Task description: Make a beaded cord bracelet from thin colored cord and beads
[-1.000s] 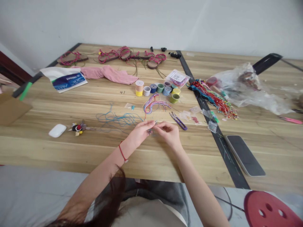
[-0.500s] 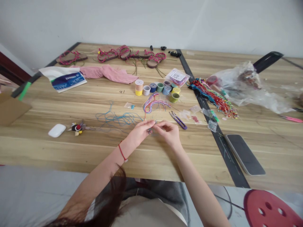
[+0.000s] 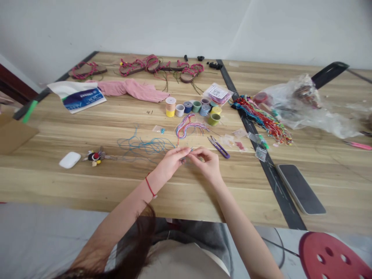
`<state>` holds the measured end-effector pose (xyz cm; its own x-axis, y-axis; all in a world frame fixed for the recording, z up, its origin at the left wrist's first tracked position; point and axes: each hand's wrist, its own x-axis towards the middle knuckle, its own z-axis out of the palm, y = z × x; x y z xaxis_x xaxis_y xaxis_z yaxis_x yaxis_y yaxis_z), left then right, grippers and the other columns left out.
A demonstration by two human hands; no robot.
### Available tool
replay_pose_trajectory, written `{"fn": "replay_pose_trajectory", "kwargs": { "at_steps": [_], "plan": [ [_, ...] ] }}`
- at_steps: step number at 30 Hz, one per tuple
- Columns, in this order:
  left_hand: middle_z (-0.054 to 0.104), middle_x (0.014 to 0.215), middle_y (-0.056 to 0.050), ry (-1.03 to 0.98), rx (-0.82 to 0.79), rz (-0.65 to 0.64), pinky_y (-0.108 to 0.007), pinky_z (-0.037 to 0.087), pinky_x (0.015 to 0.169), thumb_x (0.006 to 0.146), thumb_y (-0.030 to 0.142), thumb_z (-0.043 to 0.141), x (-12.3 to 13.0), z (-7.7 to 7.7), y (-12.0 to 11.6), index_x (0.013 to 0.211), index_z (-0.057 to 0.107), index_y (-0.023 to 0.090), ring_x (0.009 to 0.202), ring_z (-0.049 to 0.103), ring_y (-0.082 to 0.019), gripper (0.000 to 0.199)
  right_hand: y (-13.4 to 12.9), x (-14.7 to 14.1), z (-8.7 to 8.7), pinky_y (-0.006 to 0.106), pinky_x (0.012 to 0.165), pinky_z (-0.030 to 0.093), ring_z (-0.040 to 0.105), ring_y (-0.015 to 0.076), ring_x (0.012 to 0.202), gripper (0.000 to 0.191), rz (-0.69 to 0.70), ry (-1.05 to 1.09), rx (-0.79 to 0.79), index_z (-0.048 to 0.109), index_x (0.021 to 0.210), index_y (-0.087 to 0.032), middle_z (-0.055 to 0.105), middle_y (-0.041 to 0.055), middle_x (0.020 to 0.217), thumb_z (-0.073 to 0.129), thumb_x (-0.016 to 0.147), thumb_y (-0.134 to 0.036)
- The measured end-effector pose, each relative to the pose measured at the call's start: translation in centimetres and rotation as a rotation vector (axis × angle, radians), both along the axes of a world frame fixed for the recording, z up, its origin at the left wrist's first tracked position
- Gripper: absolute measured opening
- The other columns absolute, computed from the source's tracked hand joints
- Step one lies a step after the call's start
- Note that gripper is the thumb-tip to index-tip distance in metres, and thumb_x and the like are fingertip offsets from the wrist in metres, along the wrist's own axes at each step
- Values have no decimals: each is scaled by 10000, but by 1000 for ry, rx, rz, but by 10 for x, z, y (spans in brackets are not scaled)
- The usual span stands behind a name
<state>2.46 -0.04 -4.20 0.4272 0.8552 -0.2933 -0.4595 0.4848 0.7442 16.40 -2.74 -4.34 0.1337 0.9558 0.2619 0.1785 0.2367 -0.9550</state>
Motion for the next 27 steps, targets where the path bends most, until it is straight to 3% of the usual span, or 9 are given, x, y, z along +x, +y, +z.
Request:
{"fn": "replay_pose_trajectory", "kwargs": {
  "at_steps": [27],
  "plan": [
    [701, 854, -50, -6, -17, 15, -278, 387, 730, 689, 263, 797, 1, 1, -1, 796, 746, 155, 822, 582, -143, 161, -1, 0, -2, 282, 642, 464, 583, 137, 632, 109, 6, -42, 12, 707, 713, -191, 686, 20, 680, 735, 736, -294]
  ]
}}
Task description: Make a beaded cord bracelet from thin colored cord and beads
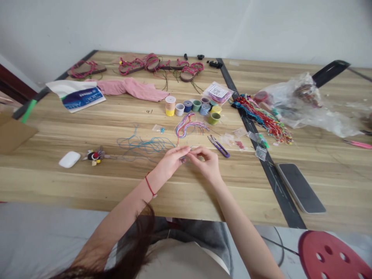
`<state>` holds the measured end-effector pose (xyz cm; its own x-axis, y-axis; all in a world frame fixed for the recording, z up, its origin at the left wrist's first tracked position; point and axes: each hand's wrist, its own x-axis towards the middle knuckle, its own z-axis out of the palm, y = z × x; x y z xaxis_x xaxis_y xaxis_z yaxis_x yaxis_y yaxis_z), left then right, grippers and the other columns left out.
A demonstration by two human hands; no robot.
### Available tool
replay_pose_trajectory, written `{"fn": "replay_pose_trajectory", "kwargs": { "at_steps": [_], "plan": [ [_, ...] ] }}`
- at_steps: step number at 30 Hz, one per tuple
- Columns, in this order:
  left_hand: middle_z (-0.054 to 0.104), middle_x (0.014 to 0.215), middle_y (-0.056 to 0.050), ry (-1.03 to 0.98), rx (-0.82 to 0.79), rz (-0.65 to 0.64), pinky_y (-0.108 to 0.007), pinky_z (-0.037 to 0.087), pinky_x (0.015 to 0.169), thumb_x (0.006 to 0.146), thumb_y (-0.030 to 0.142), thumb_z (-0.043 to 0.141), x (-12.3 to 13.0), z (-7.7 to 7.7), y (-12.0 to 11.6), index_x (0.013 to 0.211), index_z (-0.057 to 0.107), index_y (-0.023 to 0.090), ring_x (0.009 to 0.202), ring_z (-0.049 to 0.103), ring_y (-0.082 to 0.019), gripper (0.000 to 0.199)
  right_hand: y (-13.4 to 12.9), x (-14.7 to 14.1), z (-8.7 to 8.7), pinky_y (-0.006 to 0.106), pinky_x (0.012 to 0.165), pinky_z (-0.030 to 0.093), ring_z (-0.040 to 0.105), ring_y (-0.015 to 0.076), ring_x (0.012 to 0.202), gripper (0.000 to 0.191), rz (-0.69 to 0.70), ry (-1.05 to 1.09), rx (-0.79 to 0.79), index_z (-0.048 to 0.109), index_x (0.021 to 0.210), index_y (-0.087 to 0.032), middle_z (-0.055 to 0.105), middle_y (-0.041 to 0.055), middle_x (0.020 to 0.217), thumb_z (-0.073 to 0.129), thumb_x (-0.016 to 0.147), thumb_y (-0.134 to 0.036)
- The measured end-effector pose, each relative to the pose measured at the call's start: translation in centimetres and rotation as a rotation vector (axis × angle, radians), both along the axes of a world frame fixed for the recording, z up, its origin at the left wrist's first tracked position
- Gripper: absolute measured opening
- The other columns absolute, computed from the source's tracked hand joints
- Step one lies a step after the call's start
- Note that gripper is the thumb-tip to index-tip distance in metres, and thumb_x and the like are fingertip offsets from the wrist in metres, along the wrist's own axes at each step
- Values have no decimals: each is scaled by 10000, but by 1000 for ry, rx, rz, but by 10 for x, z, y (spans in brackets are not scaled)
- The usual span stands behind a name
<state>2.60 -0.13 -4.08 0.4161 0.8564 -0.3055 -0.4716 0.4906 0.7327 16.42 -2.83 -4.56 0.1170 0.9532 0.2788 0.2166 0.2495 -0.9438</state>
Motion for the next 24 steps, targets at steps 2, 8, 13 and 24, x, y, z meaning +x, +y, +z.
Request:
{"fn": "replay_pose_trajectory", "kwargs": {
  "at_steps": [2, 8, 13, 24],
  "plan": [
    [699, 849, -53, 4, -4, 1, -278, 387, 727, 701, 261, 789, 0, 0, 0, 795, 744, 153, 820, 579, -144, 149, 0, -1, 1, 285, 637, 466, 579, 139, 625, 115, -13, 5, -19, 704, 700, -192, 686, 22, 675, 737, 724, -300],
    [702, 833, -52, 0, -5, -6, -283, 384, 728, 690, 257, 799, -1, 1, 0, 791, 749, 155, 830, 577, -151, 152, 1, -2, 3, 283, 618, 463, 574, 139, 610, 120, -45, 50, -51, 699, 670, -192, 686, 29, 659, 740, 701, -300],
    [700, 817, -53, 8, -3, -10, -287, 382, 732, 716, 254, 779, 0, 2, 0, 792, 749, 154, 831, 580, -156, 129, 0, -1, 3, 286, 625, 471, 581, 139, 615, 120, -43, 43, -33, 698, 679, -193, 694, 29, 669, 739, 707, -302],
    [715, 875, -51, 43, 33, -8, -277, 392, 736, 685, 293, 802, -2, -1, -1, 829, 755, 163, 851, 587, -152, 199, -1, -2, 6, 291, 615, 464, 563, 139, 609, 117, -81, 8, 20, 689, 680, -196, 672, 25, 663, 723, 731, -296]
  ]
}}
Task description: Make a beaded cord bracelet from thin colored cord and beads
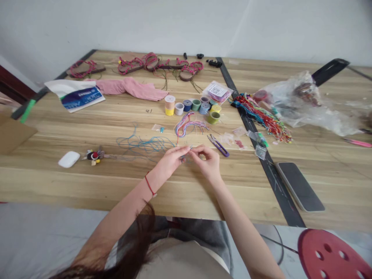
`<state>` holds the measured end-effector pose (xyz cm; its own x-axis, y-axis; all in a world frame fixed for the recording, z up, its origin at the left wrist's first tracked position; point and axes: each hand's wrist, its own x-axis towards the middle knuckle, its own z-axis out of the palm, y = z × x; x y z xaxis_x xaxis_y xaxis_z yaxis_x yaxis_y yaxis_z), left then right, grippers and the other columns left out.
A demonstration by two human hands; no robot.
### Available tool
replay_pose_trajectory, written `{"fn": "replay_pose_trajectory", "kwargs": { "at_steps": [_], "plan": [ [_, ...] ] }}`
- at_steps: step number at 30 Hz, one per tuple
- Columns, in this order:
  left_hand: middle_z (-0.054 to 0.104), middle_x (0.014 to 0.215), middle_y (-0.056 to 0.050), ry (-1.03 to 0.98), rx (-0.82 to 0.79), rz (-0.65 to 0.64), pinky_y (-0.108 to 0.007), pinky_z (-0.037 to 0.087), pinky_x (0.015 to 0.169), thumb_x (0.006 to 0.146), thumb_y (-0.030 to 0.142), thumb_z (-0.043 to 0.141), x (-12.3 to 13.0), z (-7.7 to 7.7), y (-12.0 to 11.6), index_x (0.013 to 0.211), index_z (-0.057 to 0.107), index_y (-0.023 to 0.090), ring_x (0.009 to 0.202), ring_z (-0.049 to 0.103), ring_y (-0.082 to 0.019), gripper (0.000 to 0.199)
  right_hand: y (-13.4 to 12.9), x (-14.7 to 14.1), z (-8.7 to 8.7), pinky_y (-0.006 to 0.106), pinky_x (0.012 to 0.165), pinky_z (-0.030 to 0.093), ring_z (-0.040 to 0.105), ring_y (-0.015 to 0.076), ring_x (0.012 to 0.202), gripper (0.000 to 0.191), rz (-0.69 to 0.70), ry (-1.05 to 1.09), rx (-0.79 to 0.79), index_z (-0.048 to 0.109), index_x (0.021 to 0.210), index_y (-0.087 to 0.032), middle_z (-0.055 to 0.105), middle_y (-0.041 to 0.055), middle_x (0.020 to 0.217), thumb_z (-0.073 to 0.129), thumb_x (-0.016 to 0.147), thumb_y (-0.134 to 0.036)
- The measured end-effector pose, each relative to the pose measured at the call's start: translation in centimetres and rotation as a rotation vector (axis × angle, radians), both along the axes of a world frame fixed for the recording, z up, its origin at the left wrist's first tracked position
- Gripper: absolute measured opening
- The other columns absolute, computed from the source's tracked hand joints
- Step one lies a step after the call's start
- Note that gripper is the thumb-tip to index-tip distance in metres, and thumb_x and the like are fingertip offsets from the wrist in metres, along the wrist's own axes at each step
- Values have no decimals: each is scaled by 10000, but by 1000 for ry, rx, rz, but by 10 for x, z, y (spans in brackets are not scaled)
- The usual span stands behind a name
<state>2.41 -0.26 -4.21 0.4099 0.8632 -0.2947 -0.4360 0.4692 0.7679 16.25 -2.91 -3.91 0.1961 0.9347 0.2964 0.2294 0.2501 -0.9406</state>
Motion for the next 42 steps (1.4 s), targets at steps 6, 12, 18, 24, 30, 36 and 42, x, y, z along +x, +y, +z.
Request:
{"fn": "replay_pose_trajectory", "kwargs": {
  "at_steps": [6, 12, 18, 24, 30, 36, 42],
  "plan": [
    [711, 854, -39, 27, 18, 11, -269, 388, 725, 673, 309, 812, 0, 0, 0, 835, 756, 176, 828, 587, -139, 217, 0, 1, -2, 300, 629, 475, 568, 145, 623, 116, 2, -12, 27, 691, 701, -208, 681, 26, 688, 725, 742, -311],
    [718, 854, -33, 108, 97, 34, -255, 356, 688, 681, 304, 791, -1, 1, 2, 808, 767, 181, 762, 557, -118, 179, 1, 0, -4, 301, 635, 489, 578, 148, 636, 184, -1, 71, 26, 688, 848, -219, 676, 14, 720, 765, 709, -311],
    [716, 884, -35, 143, 100, 23, -251, 356, 688, 687, 315, 773, -3, 0, 3, 822, 771, 193, 772, 550, -117, 183, 2, 2, -5, 308, 656, 498, 577, 148, 647, 216, 33, 52, 21, 684, 886, -225, 672, 12, 734, 771, 712, -318],
    [697, 814, -27, 157, 105, 47, -254, 346, 663, 638, 348, 800, -3, -2, 5, 769, 763, 184, 717, 527, -107, 213, 2, 5, -2, 304, 645, 490, 570, 144, 642, 219, 55, 55, 64, 685, 896, -230, 657, 7, 735, 776, 713, -309],
    [700, 797, -24, 211, 171, 40, -248, 357, 655, 597, 382, 808, -3, -3, 6, 769, 750, 178, 712, 536, -111, 273, 4, 5, -2, 292, 638, 489, 566, 138, 649, 275, 81, 82, 60, 692, 945, -223, 638, 0, 711, 777, 710, -339],
    [696, 775, -21, 243, 300, 31, -259, 406, 712, 636, 341, 768, 0, 0, 5, 732, 718, 165, 720, 558, -120, 207, 6, 8, -6, 282, 646, 498, 571, 122, 647, 287, 110, 173, 19, 724, 960, -223, 650, 2, 731, 790, 696, -312],
    [678, 772, -33, 398, 461, 96, -281, 428, 748, 685, 282, 735, -1, -6, 7, 734, 701, 152, 746, 570, -136, 143, 9, 10, -9, 291, 622, 510, 585, 127, 624, 289, 140, 253, -99, 731, 860, -208, 689, 20, 738, 817, 645, -381]
  ]
}}
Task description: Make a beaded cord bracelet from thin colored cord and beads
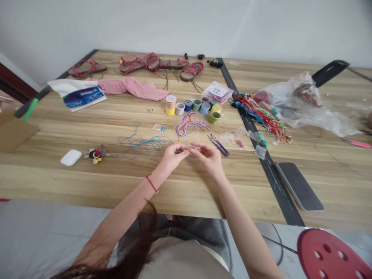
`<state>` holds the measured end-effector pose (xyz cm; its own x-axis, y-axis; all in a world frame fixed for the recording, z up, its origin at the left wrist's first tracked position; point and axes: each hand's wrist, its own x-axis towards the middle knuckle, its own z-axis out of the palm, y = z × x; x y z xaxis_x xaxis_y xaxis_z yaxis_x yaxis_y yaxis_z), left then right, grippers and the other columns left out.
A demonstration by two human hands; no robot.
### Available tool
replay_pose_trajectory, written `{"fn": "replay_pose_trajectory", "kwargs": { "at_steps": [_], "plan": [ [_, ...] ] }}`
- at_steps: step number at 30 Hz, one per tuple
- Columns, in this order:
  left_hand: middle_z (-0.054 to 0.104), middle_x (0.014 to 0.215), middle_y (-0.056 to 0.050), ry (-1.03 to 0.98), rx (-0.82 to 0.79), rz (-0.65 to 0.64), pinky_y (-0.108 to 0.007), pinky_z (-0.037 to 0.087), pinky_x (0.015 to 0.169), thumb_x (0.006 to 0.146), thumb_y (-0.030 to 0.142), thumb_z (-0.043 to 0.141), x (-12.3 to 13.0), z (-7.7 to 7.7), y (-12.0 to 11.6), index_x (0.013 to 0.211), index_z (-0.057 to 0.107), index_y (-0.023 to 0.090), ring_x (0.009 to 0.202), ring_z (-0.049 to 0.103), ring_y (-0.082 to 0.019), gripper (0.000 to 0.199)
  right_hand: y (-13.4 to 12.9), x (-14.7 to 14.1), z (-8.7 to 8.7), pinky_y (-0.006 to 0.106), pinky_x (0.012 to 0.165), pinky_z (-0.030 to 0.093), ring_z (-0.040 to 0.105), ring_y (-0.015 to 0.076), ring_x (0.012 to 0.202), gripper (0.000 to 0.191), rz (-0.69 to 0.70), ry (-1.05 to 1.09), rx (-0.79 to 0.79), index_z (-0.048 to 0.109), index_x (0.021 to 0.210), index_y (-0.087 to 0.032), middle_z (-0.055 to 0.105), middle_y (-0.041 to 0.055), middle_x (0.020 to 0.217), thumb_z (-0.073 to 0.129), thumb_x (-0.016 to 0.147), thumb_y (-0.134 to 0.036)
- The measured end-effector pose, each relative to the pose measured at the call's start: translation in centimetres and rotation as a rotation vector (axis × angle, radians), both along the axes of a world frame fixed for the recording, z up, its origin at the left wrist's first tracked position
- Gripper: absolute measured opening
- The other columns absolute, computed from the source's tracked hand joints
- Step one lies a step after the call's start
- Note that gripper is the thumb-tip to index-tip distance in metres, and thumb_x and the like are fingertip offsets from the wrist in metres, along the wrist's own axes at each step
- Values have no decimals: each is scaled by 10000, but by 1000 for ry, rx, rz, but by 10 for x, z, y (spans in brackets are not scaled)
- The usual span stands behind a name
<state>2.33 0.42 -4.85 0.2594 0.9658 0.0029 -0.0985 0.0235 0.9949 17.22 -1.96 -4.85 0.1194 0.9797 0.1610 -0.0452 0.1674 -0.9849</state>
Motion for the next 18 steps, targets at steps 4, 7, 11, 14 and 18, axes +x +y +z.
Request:
{"fn": "replay_pose_trajectory", "kwargs": {
  "at_steps": [4, 7, 11, 14, 18],
  "plan": [
    [679, 838, -57, 90, 104, 28, -277, 441, 733, 718, 277, 721, -2, -1, -1, 737, 704, 148, 780, 588, -150, 131, 2, 0, 1, 274, 601, 509, 615, 133, 646, 260, 62, 50, -42, 713, 739, -202, 723, 35, 780, 830, 622, -402],
    [677, 845, -55, 93, 126, 55, -268, 443, 715, 720, 290, 725, -1, 0, -2, 758, 715, 154, 775, 592, -145, 141, 2, 0, 3, 257, 588, 508, 622, 126, 639, 249, 76, 68, -27, 717, 738, -210, 724, 27, 763, 817, 643, -418],
    [680, 795, -43, 62, 78, 69, -266, 436, 697, 713, 320, 737, 0, 2, -3, 751, 711, 153, 730, 583, -133, 173, 2, 1, 3, 244, 563, 499, 592, 102, 584, 239, 35, 83, 4, 710, 743, -219, 703, 6, 730, 801, 668, -427],
    [685, 766, -35, 28, 18, 84, -262, 424, 664, 693, 340, 753, 0, 3, -2, 752, 705, 151, 688, 571, -125, 204, 2, 1, 2, 260, 608, 521, 606, 110, 603, 230, 20, 76, 15, 706, 744, -220, 699, 3, 721, 806, 669, -413],
    [690, 759, -30, -12, -31, 113, -261, 429, 670, 682, 355, 763, -1, 2, -1, 757, 706, 154, 696, 586, -126, 221, 2, 2, -1, 281, 670, 540, 644, 135, 679, 230, -4, 65, 28, 711, 738, -223, 716, 15, 758, 827, 641, -396]
  ]
}}
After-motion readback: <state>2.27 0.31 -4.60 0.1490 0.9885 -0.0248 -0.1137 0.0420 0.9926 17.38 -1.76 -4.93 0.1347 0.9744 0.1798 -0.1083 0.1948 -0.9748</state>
